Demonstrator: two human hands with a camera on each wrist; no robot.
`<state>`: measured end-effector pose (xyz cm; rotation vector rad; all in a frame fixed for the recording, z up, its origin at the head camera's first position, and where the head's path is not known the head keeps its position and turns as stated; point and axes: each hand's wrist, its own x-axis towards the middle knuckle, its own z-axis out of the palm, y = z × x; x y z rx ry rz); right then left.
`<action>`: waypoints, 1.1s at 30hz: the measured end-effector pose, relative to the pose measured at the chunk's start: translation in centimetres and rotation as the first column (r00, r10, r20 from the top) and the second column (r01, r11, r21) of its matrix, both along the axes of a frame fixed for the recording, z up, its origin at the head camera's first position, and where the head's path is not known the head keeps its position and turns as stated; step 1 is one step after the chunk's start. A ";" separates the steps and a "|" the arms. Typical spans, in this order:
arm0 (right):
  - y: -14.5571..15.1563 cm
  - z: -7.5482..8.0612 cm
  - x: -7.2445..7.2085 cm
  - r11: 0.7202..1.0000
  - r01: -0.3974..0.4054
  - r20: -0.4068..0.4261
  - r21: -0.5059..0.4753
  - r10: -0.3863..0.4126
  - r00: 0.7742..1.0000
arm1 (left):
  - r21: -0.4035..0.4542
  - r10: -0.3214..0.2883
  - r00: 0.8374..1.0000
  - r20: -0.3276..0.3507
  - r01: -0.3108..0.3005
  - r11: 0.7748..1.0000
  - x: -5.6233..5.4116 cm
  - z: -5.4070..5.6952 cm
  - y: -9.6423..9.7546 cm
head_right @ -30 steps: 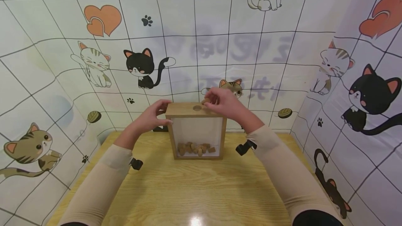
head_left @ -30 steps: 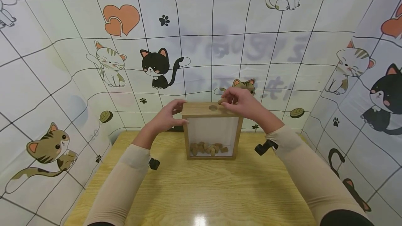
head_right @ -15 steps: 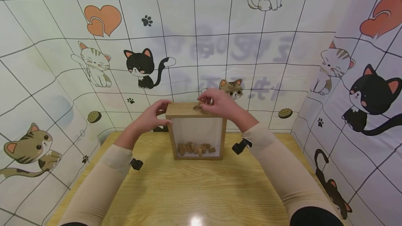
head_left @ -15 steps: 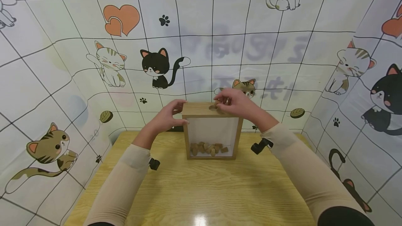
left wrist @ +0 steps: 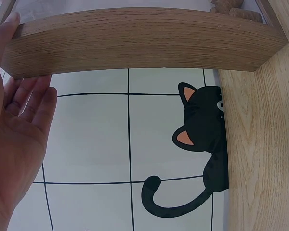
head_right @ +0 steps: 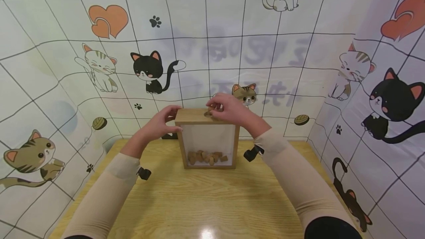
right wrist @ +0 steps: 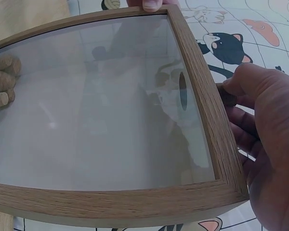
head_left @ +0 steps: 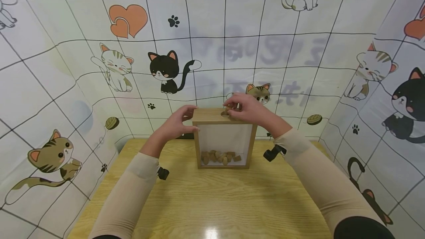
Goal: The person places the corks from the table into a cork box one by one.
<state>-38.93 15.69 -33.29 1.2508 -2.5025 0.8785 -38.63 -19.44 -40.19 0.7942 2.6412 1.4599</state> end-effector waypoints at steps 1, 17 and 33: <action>0.0 0.0 0.0 1.000 -0.001 -0.003 0.003 0.001 1.000 | 0.000 0.000 1.000 -0.001 0.000 1.000 0.0 0.0 0.0; 1.4 0.7 1.2 0.995 -0.011 -0.013 -0.104 0.009 1.000 | 0.007 -0.006 1.000 0.004 0.006 1.000 -0.1 0.3 0.4; 6.0 -1.6 3.5 0.985 0.091 -0.107 -0.144 -0.107 0.988 | -0.016 -0.015 0.996 -0.092 0.013 1.000 1.2 -0.4 -0.2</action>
